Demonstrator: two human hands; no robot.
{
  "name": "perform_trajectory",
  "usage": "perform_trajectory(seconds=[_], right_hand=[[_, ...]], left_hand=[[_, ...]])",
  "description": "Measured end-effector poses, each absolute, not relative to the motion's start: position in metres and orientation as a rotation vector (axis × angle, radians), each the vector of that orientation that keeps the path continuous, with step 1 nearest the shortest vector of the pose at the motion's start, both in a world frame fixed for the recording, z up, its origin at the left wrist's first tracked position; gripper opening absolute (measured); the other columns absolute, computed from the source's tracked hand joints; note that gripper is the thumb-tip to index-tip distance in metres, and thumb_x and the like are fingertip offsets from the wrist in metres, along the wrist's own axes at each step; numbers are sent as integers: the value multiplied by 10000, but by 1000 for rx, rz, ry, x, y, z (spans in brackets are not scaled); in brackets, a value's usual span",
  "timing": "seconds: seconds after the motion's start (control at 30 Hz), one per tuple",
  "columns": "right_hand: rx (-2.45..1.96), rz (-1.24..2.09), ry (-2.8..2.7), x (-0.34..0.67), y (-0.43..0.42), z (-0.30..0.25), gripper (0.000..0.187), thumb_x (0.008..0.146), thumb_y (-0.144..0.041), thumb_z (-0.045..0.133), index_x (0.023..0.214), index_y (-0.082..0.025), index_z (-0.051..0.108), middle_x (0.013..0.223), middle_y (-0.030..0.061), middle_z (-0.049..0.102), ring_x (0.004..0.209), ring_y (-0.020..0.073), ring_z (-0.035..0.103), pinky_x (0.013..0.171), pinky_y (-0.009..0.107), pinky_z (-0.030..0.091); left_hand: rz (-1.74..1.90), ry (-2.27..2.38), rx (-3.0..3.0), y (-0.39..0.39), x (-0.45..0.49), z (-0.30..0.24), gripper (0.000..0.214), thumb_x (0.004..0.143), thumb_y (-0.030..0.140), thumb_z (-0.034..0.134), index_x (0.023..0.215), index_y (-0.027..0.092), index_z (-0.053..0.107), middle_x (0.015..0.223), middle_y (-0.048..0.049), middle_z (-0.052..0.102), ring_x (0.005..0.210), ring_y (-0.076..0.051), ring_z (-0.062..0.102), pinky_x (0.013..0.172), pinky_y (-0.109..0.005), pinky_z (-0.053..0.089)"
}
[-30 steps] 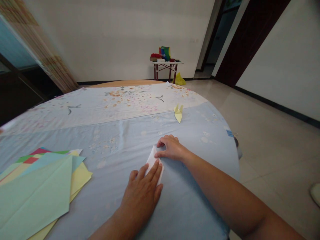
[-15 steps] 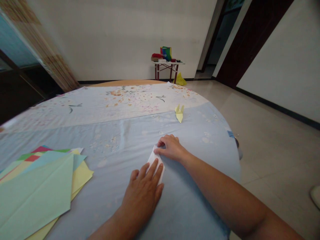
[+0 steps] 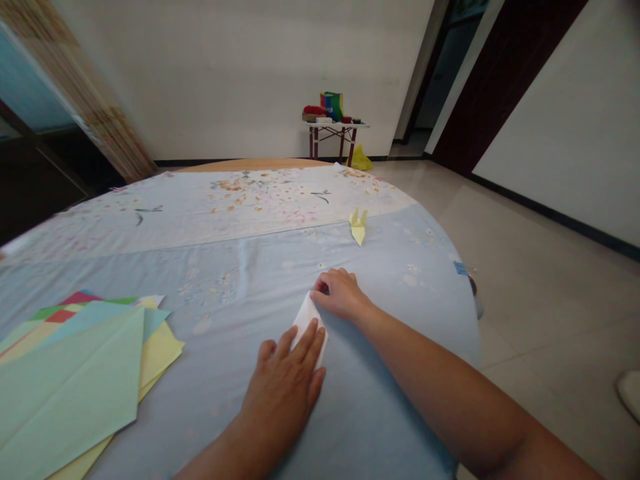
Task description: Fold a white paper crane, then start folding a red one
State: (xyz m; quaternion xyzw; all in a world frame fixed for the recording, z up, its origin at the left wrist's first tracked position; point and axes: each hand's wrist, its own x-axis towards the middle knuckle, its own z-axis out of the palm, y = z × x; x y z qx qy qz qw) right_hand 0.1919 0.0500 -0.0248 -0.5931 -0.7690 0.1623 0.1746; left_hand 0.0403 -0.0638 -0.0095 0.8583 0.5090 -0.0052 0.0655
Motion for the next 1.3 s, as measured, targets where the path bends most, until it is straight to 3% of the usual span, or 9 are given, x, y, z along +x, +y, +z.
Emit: perform_trajectory(seconds=[0.13,0.3,0.47,0.57,0.77,0.97,1.13,1.3], right_hand=[[-1661,419,-2147,192,54,-26,131,766,-306,562,733,-195,624,746,15,615,776,165,488,700,296,291],[-1443,432,-2058,198,53,-22,200,830,-334,505,878,-173,613,769,18,611,766,143,495,737,273,330],[-1390,426,-2242,196,46,-23,402,700,-516,627,929,-186,609,906,48,583,893,190,467,807,318,328],[-1435,411,-2293,193,46,-28,413,673,-512,655,940,-200,608,936,50,567,925,204,446,811,327,326],[-1451,424,-2287,193,47,-29,407,685,-518,643,939,-203,600,929,46,558,918,200,442,815,329,318],[-1470,463,-2286,192,47,-27,413,680,-517,648,940,-201,596,952,52,555,928,201,437,818,336,311],[-1477,452,-2283,192,47,-26,409,675,-514,653,934,-202,597,947,48,558,931,203,437,810,331,312],[-1477,450,-2276,192,46,-26,410,669,-506,664,938,-204,594,957,46,557,921,196,435,811,329,310]], left_hand=[[-5,1552,2591,-65,41,-11,450,888,348,316,1330,280,364,1429,0,335,1227,-279,381,908,-482,332],[31,1554,2593,-65,41,-4,454,872,382,370,1317,294,377,1417,-76,358,1220,-275,404,908,-469,355],[176,1528,2622,-60,30,4,461,895,357,315,1283,128,409,1334,-162,447,1201,-240,426,922,-413,381],[118,1488,2617,-58,26,5,398,897,303,310,1196,119,497,1252,-138,531,1131,-221,491,914,-390,397],[-58,1543,2626,-65,28,6,427,858,289,402,1249,135,475,1341,-134,455,1209,-259,425,937,-417,378],[44,1527,2676,-71,15,-1,408,871,302,387,1264,228,465,1334,-66,480,1205,-226,434,926,-385,378],[84,1597,2690,-75,14,-7,424,856,309,416,1249,169,487,1316,-80,497,1199,-231,440,926,-381,369],[27,1700,2662,-82,24,-4,358,856,290,418,1168,197,567,1283,-63,533,1158,-233,481,909,-394,371]])
